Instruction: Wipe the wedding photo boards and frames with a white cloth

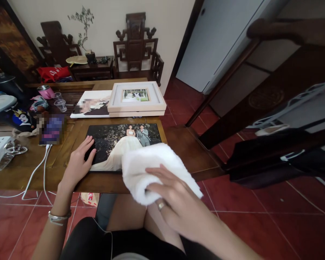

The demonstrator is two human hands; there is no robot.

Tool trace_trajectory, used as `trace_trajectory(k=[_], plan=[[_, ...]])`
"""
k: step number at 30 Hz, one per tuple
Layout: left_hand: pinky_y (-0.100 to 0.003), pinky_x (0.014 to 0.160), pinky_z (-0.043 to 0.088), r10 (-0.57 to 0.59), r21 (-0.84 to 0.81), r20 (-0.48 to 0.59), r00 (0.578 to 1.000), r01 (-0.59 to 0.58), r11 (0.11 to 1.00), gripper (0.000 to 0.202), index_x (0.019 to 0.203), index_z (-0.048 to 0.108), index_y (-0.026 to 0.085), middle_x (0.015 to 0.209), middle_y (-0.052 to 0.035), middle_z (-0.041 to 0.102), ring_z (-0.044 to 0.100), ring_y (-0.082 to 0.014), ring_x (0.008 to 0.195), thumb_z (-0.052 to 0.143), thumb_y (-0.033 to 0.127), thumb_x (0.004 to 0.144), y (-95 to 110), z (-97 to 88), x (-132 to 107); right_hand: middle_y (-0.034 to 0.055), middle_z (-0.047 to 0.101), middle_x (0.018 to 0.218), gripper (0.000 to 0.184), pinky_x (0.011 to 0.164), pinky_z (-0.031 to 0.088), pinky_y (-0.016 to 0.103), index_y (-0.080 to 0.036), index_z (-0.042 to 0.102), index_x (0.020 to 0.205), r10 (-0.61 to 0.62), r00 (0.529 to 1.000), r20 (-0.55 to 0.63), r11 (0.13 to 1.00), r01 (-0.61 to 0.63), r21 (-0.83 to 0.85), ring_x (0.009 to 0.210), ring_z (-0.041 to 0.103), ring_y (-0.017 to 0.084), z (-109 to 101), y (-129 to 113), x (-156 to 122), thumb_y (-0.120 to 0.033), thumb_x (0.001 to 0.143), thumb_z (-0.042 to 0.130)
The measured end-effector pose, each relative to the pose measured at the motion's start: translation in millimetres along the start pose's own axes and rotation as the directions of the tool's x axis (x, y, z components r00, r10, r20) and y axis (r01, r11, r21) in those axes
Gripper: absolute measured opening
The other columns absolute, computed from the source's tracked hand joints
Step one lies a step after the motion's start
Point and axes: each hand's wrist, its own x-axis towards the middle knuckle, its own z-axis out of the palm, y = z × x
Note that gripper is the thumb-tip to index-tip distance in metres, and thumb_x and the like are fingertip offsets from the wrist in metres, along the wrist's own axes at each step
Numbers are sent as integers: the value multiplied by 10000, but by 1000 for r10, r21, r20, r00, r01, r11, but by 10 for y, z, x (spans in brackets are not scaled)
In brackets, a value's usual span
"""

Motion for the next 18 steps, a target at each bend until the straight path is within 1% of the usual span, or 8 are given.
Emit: trace_trajectory(k=[2, 4, 6, 8, 11, 13, 15, 18], plan=[[-509, 1133, 351, 5, -3, 4, 1000, -5, 1000, 405, 1271, 594, 113, 1409, -182, 526, 441, -285, 1359, 471, 306, 936, -6, -3, 2, 98, 688, 1081, 324, 883, 492, 416, -221, 642, 794, 55, 998, 6, 998, -55, -1, 1086, 616, 274, -14, 208, 195, -56, 642, 408], [-508, 1134, 351, 8, -10, 3, 1000, -8, 1000, 401, 1269, 597, 121, 1408, -174, 529, 442, -283, 1358, 475, 303, 934, -8, -6, 3, 93, 681, 932, 320, 777, 492, 382, -204, 670, 826, 120, 993, 1, 993, -120, -7, 901, 637, 262, -31, 448, 442, -88, 678, 411], [-503, 1134, 355, 8, -17, -1, 1000, -8, 1000, 395, 1266, 601, 129, 1405, -167, 535, 446, -280, 1355, 481, 299, 930, -8, -9, 3, 60, 646, 787, 318, 724, 462, 346, -193, 688, 850, 181, 984, 0, 983, -181, -14, 757, 604, 232, -52, 685, 705, -118, 702, 417], [-502, 1131, 361, 8, -20, -7, 1000, -8, 1000, 390, 1262, 605, 133, 1401, -164, 540, 454, -279, 1350, 486, 295, 927, -8, -10, 2, 39, 631, 739, 299, 713, 434, 316, -189, 692, 841, 222, 975, -3, 975, -222, -3, 726, 578, 214, -72, 893, 948, -143, 716, 423], [-503, 1127, 366, 8, -12, -15, 1000, -8, 1000, 389, 1259, 607, 128, 1396, -170, 542, 461, -277, 1345, 485, 290, 927, -9, -12, 1, 29, 646, 773, 295, 724, 414, 289, -179, 690, 851, 244, 969, -32, 969, -243, 36, 776, 577, 209, -92, 1110, 1212, -164, 723, 424], [-499, 1128, 364, 2, -2, -13, 1000, -2, 1000, 395, 1257, 607, 109, 1393, -184, 541, 462, -278, 1344, 479, 289, 930, -6, -15, 1, 32, 649, 793, 303, 737, 412, 288, -166, 691, 864, 251, 966, -60, 968, -249, 45, 794, 580, 210, -92, 1171, 1286, -170, 723, 422], [-497, 1128, 363, -4, 4, -12, 1000, 4, 1000, 401, 1256, 607, 92, 1390, -194, 540, 461, -281, 1344, 472, 288, 933, -1, -17, 3, 40, 641, 778, 301, 736, 419, 298, -158, 690, 860, 258, 964, -66, 966, -257, 20, 784, 582, 216, -77, 1151, 1256, -172, 728, 421], [-494, 1130, 362, -11, 0, -12, 1000, 11, 1000, 403, 1252, 609, 85, 1391, -197, 538, 461, -286, 1344, 470, 291, 935, 6, -17, 5, 62, 627, 757, 306, 725, 448, 336, -168, 688, 864, 245, 967, -66, 967, -249, -54, 757, 594, 233, -28, 961, 996, -159, 735, 410]])
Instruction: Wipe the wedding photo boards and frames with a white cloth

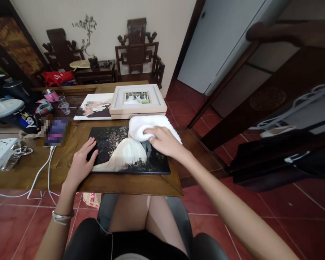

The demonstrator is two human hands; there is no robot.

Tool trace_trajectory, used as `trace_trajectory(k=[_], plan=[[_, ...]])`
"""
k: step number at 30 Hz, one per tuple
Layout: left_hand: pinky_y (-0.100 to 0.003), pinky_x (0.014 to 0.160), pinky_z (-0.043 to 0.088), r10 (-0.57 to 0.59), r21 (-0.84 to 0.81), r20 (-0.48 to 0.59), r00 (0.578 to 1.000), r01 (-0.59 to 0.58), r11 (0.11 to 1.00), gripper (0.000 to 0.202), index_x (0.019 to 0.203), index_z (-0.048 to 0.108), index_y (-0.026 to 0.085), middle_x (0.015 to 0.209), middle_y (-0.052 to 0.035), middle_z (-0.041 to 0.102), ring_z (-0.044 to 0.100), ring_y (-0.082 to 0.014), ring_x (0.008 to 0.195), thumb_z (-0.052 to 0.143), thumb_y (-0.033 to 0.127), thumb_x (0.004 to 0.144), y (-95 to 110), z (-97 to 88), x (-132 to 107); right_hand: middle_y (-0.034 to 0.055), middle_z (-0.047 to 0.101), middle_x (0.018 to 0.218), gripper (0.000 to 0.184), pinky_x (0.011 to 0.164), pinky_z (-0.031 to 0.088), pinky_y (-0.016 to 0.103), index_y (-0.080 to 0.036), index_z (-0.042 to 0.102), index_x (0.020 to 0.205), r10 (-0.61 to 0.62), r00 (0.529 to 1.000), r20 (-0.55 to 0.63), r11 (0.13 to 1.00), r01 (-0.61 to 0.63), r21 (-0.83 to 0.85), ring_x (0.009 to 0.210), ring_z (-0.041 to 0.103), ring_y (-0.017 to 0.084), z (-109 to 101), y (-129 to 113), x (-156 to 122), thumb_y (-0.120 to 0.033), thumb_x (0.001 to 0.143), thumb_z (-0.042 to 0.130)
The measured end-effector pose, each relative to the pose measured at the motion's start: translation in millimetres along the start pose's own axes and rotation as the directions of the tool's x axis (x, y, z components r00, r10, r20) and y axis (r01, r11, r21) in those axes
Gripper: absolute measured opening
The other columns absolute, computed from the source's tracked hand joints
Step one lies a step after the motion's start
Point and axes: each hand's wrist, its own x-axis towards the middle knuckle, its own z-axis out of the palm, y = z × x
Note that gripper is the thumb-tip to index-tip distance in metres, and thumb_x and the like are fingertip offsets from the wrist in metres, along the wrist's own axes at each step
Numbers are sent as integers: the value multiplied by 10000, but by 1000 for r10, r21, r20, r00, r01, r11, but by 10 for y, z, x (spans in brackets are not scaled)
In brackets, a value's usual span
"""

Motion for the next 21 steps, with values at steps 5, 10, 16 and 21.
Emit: trace_trajectory(k=[5, 10, 16, 21], plan=[[-498, 1136, 352, -5, -6, 10, 1000, 5, 1000, 397, 1251, 611, 95, 1394, -192, 537, 455, -290, 1348, 479, 292, 933, 3, 10, 0, 114, 672, 1133, 301, 925, 474, 458, -212, 650, 799, -162, 986, -26, 987, 162, 5, 1151, 583, 292, 28, -362, -919, -73, 679, 412], [-497, 1132, 360, 3, -6, 6, 1000, -3, 1000, 388, 1255, 606, 109, 1394, -181, 542, 447, -284, 1354, 481, 286, 934, 3, 14, -3, 105, 618, 1300, 297, 1090, 366, 533, -228, 617, 808, -286, 958, -13, 955, 286, 79, 1326, 452, 285, 49, -605, -1525, -53, 641, 445], [-478, 1130, 367, 40, 45, 22, 999, -41, 998, 403, 1252, 598, 56, 1395, -215, 528, 454, -282, 1349, 469, 269, 936, -16, 6, -8, 140, 652, 1195, 307, 1021, 416, 544, -205, 637, 813, -276, 961, 8, 960, 275, 53, 1200, 555, 302, 28, -495, -1125, -50, 660, 420], [-476, 1130, 370, 33, 36, 16, 999, -33, 999, 398, 1255, 600, 69, 1394, -205, 533, 465, -280, 1341, 475, 268, 933, -25, 1, -6, 129, 630, 900, 334, 798, 483, 412, -162, 680, 915, -181, 983, 26, 983, 181, 3, 892, 603, 278, 83, -201, -267, -99, 715, 420]])
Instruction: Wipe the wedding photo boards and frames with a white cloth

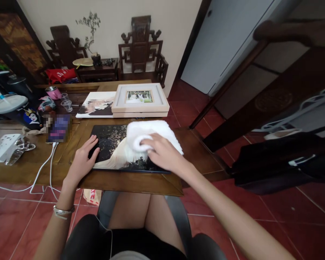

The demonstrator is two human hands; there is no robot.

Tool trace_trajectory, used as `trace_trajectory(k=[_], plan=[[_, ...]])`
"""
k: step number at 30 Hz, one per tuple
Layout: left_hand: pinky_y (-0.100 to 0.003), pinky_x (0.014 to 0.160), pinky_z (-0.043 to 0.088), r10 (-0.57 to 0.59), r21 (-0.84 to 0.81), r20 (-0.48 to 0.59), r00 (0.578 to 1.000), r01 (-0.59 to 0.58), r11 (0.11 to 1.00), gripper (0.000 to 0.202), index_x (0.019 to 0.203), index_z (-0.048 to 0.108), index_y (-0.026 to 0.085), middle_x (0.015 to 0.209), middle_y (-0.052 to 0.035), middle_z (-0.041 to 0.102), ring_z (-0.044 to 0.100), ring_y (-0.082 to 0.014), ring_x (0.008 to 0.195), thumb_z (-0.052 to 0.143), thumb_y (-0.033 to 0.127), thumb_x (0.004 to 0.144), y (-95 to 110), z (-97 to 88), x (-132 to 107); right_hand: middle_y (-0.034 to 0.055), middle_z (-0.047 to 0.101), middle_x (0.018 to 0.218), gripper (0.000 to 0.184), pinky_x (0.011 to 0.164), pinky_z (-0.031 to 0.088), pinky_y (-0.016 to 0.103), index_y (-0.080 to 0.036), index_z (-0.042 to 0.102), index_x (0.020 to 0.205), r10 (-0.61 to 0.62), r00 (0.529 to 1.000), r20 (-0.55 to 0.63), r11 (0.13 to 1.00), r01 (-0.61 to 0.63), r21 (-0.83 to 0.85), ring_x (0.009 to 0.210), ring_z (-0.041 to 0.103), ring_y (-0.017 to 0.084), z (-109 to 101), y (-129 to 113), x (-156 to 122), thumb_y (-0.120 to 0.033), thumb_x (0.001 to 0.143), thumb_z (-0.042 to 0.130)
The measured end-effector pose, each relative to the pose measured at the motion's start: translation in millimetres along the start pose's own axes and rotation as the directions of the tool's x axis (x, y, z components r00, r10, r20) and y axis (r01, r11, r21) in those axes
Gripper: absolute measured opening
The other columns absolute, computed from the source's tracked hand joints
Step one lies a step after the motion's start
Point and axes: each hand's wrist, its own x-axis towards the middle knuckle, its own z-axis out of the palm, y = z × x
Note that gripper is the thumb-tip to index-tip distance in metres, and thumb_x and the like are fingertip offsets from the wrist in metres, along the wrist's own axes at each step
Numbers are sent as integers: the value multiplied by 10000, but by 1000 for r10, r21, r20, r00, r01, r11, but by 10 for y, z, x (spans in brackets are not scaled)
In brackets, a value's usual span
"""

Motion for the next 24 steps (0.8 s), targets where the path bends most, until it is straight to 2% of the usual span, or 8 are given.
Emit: trace_trajectory(k=[4, 7, 11, 14, 15, 18, 21, 24], plan=[[-470, 1132, 366, -8, -10, 1, 1000, 8, 1000, 406, 1260, 595, 56, 1394, -211, 530, 463, -278, 1342, 477, 267, 934, 4, -6, -1, 97, 567, 786, 377, 765, 442, 374, -135, 694, 1016, 60, 998, -12, 996, -60, -61, 778, 554, 257, 47, 259, 477, -121, 755, 422], [-475, 1134, 361, -29, -6, 2, 1000, 29, 1000, 397, 1260, 599, 75, 1396, -198, 533, 464, -278, 1342, 480, 267, 933, 10, -8, -1, 103, 574, 792, 392, 765, 435, 372, -126, 690, 1046, 85, 996, -8, 992, -86, -92, 785, 550, 260, 46, 269, 548, -115, 768, 414], [-470, 1124, 376, -27, 6, -16, 1000, 27, 1000, 393, 1245, 609, 69, 1379, -202, 548, 480, -277, 1329, 477, 269, 934, 13, -4, 4, 138, 611, 831, 372, 793, 463, 415, -121, 688, 1003, 43, 999, 31, 995, -40, -92, 871, 576, 292, 39, 25, 198, -97, 765, 403], [-479, 1118, 384, -17, 5, -22, 1000, 17, 1000, 397, 1241, 610, 63, 1375, -207, 549, 481, -280, 1328, 473, 277, 936, 12, 2, 6, 192, 628, 1098, 357, 926, 453, 489, -138, 678, 944, -39, 999, 32, 998, 41, -53, 1111, 546, 323, 33, -285, -277, -54, 725, 408], [-478, 1117, 384, -15, 3, -22, 1000, 15, 1000, 399, 1239, 611, 59, 1375, -209, 549, 481, -281, 1328, 473, 278, 936, 11, 5, 7, 191, 609, 1190, 352, 986, 421, 526, -151, 671, 924, -50, 998, 23, 998, 51, -42, 1174, 522, 326, 23, -394, -436, -44, 710, 413], [-476, 1121, 380, -12, -3, -24, 1000, 12, 1000, 394, 1239, 612, 71, 1377, -199, 552, 479, -276, 1330, 474, 279, 934, 5, 11, 6, 140, 632, 1207, 354, 1082, 344, 563, -189, 642, 871, -111, 990, 85, 993, 107, 45, 1267, 479, 304, -28, -671, -797, -24, 645, 425], [-485, 1122, 376, -6, -3, -24, 1000, 6, 1000, 394, 1242, 610, 83, 1381, -192, 549, 475, -275, 1334, 472, 285, 934, -1, 13, 6, 109, 646, 1209, 373, 1121, 298, 566, -199, 632, 855, -154, 978, 141, 984, 139, 111, 1293, 467, 292, -62, -781, -889, -16, 602, 429], [-481, 1124, 375, -10, 3, -17, 1000, 11, 1000, 399, 1243, 608, 77, 1385, -197, 544, 473, -275, 1336, 470, 286, 933, -4, 12, 4, 143, 650, 1173, 360, 1101, 312, 579, -183, 656, 881, -122, 986, 113, 990, 113, 89, 1273, 483, 305, -29, -691, -713, -24, 656, 423]])
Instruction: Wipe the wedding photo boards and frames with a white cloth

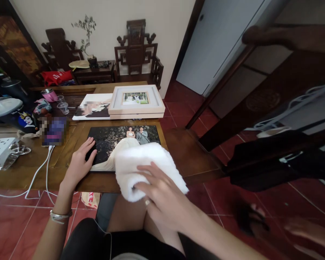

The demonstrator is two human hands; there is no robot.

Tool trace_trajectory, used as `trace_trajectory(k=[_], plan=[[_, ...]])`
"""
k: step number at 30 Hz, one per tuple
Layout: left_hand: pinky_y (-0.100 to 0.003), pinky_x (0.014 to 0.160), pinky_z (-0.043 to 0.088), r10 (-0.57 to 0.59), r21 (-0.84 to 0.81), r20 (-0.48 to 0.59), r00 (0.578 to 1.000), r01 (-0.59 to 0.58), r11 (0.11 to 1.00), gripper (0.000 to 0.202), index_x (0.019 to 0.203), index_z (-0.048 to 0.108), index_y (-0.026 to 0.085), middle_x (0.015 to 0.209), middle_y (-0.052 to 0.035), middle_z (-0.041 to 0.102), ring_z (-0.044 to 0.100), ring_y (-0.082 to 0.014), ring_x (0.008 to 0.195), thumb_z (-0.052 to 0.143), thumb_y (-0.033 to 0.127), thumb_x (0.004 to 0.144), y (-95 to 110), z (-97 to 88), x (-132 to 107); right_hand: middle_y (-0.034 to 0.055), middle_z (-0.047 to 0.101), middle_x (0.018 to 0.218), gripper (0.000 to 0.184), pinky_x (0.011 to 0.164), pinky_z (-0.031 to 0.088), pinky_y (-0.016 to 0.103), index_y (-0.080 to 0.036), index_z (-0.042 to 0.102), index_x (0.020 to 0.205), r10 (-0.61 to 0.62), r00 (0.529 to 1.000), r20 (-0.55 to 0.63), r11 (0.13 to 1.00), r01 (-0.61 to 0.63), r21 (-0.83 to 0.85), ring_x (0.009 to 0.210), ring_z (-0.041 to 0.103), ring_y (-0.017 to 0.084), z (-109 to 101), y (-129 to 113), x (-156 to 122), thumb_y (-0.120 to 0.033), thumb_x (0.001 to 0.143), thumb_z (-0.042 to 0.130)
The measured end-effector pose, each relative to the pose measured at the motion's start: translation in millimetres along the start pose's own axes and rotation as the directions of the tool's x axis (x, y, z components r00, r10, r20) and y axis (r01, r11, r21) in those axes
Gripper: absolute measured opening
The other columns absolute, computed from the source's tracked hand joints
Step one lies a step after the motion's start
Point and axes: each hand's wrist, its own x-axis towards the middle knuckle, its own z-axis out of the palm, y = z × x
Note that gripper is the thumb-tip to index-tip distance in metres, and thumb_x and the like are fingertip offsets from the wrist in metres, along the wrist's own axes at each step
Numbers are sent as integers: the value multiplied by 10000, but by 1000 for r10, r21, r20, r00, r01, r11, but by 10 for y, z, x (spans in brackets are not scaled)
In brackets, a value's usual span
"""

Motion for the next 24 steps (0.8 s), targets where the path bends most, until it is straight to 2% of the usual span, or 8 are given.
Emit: trace_trajectory(k=[3, 5, 9, 13, 15, 17, 21, 24], plan=[[-470, 1129, 371, 0, -4, 0, 1000, 0, 1000, 399, 1245, 607, 75, 1386, -197, 543, 470, -271, 1338, 468, 279, 932, 0, -2, -4, 187, 625, 1176, 358, 1016, 405, 531, -153, 679, 939, 40, 998, -45, 998, -42, -37, 1208, 515, 315, 17, 269, 352, -47, 724, 413], [-466, 1129, 372, 1, -6, -1, 1000, -1, 1000, 404, 1247, 605, 65, 1386, -203, 541, 468, -272, 1339, 470, 279, 932, 1, -3, -6, 185, 634, 1103, 372, 939, 449, 478, -138, 683, 990, 69, 996, -55, 996, -72, -60, 1118, 545, 313, 16, 484, 640, -65, 739, 419], [-472, 1127, 372, -5, 0, 5, 1000, 5, 1000, 409, 1248, 603, 60, 1386, -206, 539, 468, -273, 1339, 470, 282, 931, 1, -6, -7, 148, 634, 940, 393, 836, 448, 410, -136, 684, 1073, 183, 979, -93, 975, -193, -107, 936, 568, 293, -37, 868, 1165, -111, 778, 426], [-477, 1126, 371, -4, -3, 4, 1000, 4, 1000, 402, 1250, 602, 75, 1386, -197, 543, 469, -268, 1339, 468, 283, 933, 1, -9, -5, 125, 638, 895, 392, 810, 440, 377, -147, 693, 1072, 234, 966, -111, 966, -244, -87, 876, 576, 277, -82, 983, 1374, -115, 784, 428], [-478, 1126, 372, -7, -10, 1, 1000, 7, 1000, 394, 1254, 602, 97, 1390, -182, 544, 467, -262, 1341, 467, 282, 934, 5, -9, -5, 125, 641, 870, 387, 819, 448, 392, -141, 693, 1058, 222, 969, -106, 968, -232, -97, 872, 579, 278, -61, 893, 1301, -106, 784, 421], [-475, 1128, 370, -11, -15, 1, 1000, 11, 1000, 392, 1257, 601, 100, 1392, -180, 543, 465, -260, 1343, 464, 279, 936, 13, -8, -7, 142, 646, 896, 382, 845, 459, 426, -129, 689, 1039, 178, 979, -100, 976, -189, -112, 905, 581, 288, -11, 715, 1109, -88, 771, 419], [-480, 1129, 367, -15, -19, -2, 1000, 15, 1000, 392, 1255, 603, 98, 1391, -183, 544, 463, -265, 1344, 462, 277, 936, 26, -7, -8, 198, 621, 1154, 374, 961, 442, 524, -134, 676, 975, 63, 994, -86, 994, -70, -78, 1165, 522, 334, 84, 221, 529, -39, 707, 434], [-483, 1128, 368, -13, -16, 5, 1000, 14, 1000, 394, 1256, 602, 96, 1391, -186, 543, 465, -269, 1342, 461, 279, 937, 27, -10, -6, 139, 636, 1190, 395, 1086, 330, 584, -186, 666, 928, 37, 999, -18, 999, -37, 15, 1284, 455, 315, 88, -101, 179, -6, 655, 445]])
